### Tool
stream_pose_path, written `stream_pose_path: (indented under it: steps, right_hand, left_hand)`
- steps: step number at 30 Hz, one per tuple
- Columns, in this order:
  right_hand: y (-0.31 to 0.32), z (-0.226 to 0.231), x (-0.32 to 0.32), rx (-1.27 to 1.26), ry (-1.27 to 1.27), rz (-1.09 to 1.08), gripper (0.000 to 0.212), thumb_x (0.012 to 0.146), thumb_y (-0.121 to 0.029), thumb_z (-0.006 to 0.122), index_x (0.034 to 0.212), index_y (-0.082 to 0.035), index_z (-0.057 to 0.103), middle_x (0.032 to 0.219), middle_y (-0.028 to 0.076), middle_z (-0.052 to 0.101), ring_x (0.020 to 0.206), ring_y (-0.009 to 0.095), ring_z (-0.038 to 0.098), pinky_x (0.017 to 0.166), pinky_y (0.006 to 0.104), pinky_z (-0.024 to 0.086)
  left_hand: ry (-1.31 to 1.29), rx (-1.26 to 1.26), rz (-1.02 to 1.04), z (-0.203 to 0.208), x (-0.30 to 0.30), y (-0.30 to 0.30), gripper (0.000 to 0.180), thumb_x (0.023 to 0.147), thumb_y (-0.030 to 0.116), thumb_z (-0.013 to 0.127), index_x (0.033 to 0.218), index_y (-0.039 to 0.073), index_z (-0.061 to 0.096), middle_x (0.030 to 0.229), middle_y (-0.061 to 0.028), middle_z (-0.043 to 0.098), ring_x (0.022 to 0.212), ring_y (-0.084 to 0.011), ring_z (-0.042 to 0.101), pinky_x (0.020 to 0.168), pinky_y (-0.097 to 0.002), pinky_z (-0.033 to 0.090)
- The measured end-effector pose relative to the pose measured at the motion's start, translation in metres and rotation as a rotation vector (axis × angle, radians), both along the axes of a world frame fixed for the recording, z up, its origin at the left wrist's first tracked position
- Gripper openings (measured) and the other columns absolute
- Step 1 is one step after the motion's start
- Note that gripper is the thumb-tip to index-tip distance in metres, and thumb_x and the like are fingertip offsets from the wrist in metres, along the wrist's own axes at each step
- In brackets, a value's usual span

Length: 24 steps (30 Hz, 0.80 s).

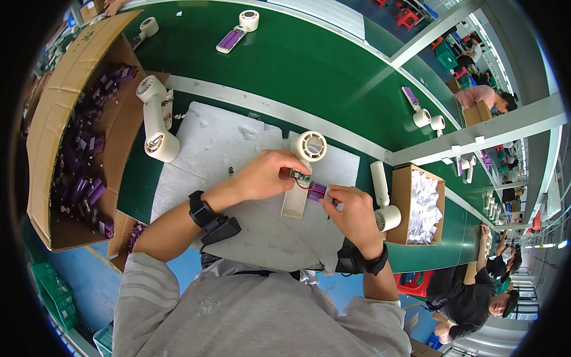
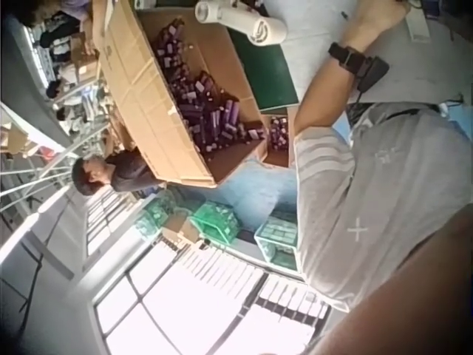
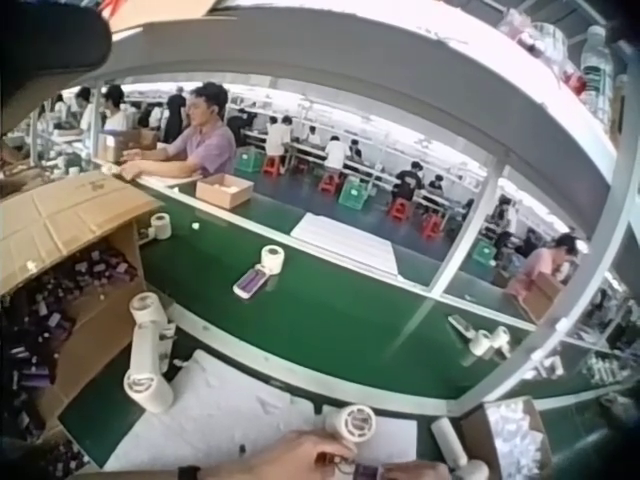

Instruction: Assembling internal components and batteries into handheld portable fans.

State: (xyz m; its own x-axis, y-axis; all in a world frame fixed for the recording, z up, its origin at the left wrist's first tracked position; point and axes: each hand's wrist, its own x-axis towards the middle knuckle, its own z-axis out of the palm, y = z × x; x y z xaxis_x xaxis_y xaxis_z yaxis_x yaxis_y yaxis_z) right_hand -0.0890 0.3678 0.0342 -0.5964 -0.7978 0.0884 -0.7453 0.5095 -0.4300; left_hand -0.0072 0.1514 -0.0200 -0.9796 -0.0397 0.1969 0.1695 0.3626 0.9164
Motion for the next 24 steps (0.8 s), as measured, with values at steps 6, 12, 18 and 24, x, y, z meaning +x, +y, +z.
stream_pose_path:
  steps: [6,12,18,24]
  right_hand:
    - [0.005,-0.007,-0.004,-0.057,0.001,0.015,0.013,0.077,-0.005,0.074,0.088,0.002,0.072,0.098,0.015,0.072,0.078,0.028,0.07,0.069,0.0337,0.056]
    - [0.006,-0.006,0.001,-0.043,0.072,0.068,0.009,0.075,-0.002,0.073,0.082,0.002,0.07,0.098,0.016,0.071,0.079,0.029,0.069,0.069,0.0343,0.056]
    - [-0.003,-0.013,0.011,0.025,0.238,0.042,0.008,0.07,0.001,0.072,0.076,0.002,0.067,0.096,0.016,0.071,0.077,0.03,0.068,0.069,0.0353,0.056]
    - [0.001,-0.019,0.013,-0.116,0.148,-0.067,0.009,0.067,0.003,0.07,0.075,0.002,0.064,0.096,0.015,0.07,0.075,0.029,0.067,0.067,0.0349,0.055]
  left_hand:
    - [0.079,0.04,0.017,-0.003,0.0,0.0,0.029,0.072,0.0,0.065,0.099,0.007,0.072,0.089,-0.0123,0.07,0.072,-0.0241,0.066,0.071,-0.0356,0.054]
    - [0.025,0.014,-0.001,-0.002,0.001,0.0,0.032,0.073,-0.004,0.065,0.103,0.007,0.071,0.098,-0.0088,0.067,0.081,-0.021,0.066,0.072,-0.0308,0.055]
    - [-0.084,0.021,-0.017,0.002,-0.001,-0.001,0.032,0.074,-0.004,0.064,0.103,0.007,0.071,0.095,-0.0074,0.068,0.077,-0.017,0.064,0.071,-0.0286,0.054]
    - [-0.084,0.061,0.005,-0.001,0.0,0.0,0.033,0.074,-0.003,0.064,0.104,0.007,0.071,0.094,-0.0066,0.068,0.074,-0.0141,0.063,0.069,-0.0276,0.053]
